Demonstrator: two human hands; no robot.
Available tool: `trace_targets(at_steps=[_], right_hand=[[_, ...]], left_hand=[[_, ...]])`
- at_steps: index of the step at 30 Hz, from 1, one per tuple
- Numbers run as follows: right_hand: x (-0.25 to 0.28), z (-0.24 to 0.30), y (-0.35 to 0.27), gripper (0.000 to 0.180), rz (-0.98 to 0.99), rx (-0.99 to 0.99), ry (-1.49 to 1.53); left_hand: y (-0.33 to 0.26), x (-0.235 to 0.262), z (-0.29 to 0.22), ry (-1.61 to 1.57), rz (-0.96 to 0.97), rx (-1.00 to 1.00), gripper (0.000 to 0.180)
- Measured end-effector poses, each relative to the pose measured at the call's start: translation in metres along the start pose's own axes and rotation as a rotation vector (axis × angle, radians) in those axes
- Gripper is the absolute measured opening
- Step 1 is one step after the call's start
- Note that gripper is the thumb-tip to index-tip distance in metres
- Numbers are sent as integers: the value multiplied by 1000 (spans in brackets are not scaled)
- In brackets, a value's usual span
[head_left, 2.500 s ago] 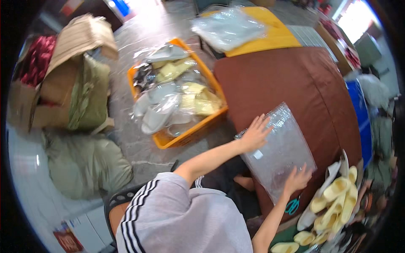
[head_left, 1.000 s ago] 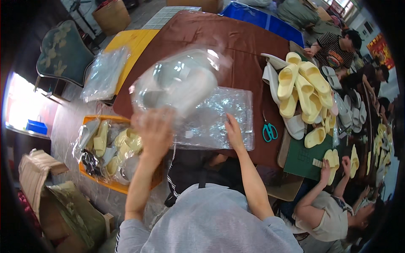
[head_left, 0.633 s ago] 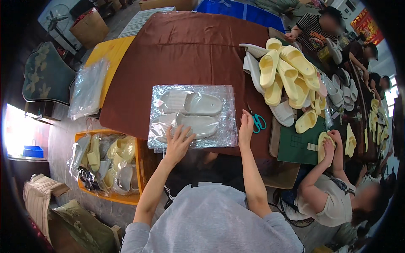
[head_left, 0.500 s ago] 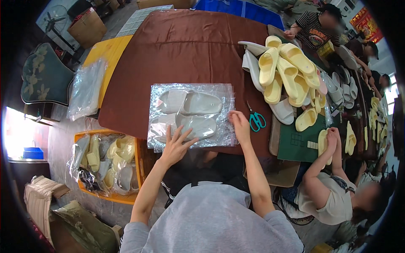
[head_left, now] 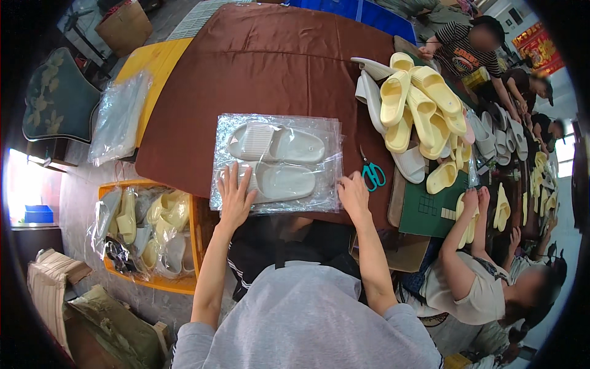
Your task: The person packages pairs of black, white, yellow, and pink slippers into plastic bags by hand. They place each pair inside a bag, smooth it out, and set the finished package onto the table.
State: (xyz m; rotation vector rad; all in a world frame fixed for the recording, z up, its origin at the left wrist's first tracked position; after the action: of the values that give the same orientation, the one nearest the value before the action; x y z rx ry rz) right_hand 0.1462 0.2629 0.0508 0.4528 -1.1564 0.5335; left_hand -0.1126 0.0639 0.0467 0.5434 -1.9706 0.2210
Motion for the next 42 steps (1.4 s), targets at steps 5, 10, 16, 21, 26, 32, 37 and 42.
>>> trace_targets(at_steps=[5, 10, 16, 21, 26, 32, 37, 42], right_hand=[[-22, -10, 49, 22, -32, -65, 686], [-70, -24, 77, 26, 105, -342, 821], [-73, -24, 101, 53, 99, -236, 496], [-55, -20, 104, 44, -104, -127, 587], [-61, 42, 79, 64, 365, -177, 1210], [-67, 30, 68, 69, 590, -274, 1425], [-70, 38, 54, 87, 682, -205, 1409], [-56, 51, 45, 95, 784, -199, 1489]], left_hand=[[9, 8, -1, -30, -52, 16, 70], [12, 4, 2, -51, -47, 93, 87], [12, 3, 2, -123, -80, 94, 87], [18, -1, -1, -193, -91, 107, 88], [13, 3, 7, -294, -121, 137, 88], [14, 3, 4, -300, -109, 113, 86], [10, 5, 8, -327, -111, 113, 85], [7, 8, 11, -364, -93, 89, 85]])
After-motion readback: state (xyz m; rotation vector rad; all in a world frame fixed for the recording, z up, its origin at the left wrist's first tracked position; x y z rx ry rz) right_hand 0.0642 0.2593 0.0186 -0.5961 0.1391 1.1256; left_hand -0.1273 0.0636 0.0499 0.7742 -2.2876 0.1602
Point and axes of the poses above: each hand's wrist, its own y-axis towards the middle knuckle, its own x-axis out of the back of the hand, z = x × y, the point moved 10 cm from there along y, towards the middle knuckle, and after that the axes turned 4 degrees about x, right-handed, at the moved point
